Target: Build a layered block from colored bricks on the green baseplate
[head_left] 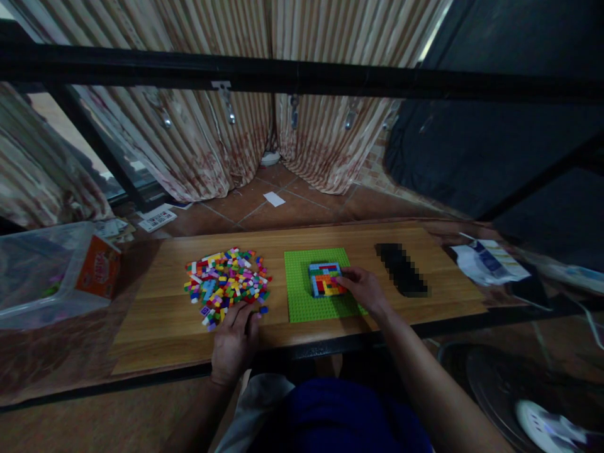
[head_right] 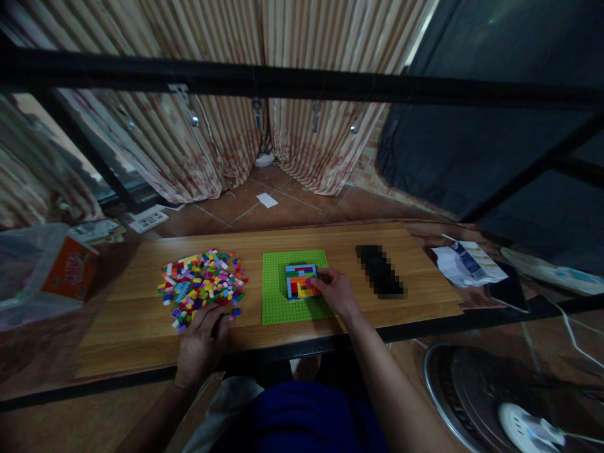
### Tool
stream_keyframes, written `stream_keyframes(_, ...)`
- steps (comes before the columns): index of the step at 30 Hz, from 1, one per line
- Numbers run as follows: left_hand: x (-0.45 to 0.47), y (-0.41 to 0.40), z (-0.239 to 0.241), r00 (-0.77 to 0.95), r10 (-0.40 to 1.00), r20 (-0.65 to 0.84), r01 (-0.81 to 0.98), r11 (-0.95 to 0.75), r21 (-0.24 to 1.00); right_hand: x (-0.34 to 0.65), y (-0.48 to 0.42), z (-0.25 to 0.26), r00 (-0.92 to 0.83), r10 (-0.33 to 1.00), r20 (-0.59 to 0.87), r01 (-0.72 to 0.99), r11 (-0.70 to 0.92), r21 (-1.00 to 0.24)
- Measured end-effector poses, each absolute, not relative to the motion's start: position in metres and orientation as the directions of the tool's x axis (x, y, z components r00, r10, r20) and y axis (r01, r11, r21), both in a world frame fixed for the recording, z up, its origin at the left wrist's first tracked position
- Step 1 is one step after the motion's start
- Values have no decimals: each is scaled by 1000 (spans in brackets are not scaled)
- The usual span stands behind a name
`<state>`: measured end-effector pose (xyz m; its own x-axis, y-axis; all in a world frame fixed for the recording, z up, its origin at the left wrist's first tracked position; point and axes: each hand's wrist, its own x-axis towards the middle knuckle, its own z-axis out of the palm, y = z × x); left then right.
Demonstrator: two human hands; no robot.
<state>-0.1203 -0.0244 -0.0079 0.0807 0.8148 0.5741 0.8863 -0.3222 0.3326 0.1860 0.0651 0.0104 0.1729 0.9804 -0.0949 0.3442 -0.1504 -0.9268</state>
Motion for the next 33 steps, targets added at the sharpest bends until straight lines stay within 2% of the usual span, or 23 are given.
stream_keyframes(9,-120,-25,-9,56,820,569,882,-308,356,183,62,5,230,968,-101,359,-181,-916)
stream_keyframes(16,-120,-26,-9,39,840,542,870,-295,395,181,68,5,261,942,-211,240,-275,-931)
stream_keyframes(27,-121,-26,-7,13,837,546,861,-286,419,174,69,6,289,941,-176,227,-246,-942)
stream_keyframes(33,-122,-26,-6,19,844,535,852,-294,434,185,62,19,303,940,-159,151,-212,-966)
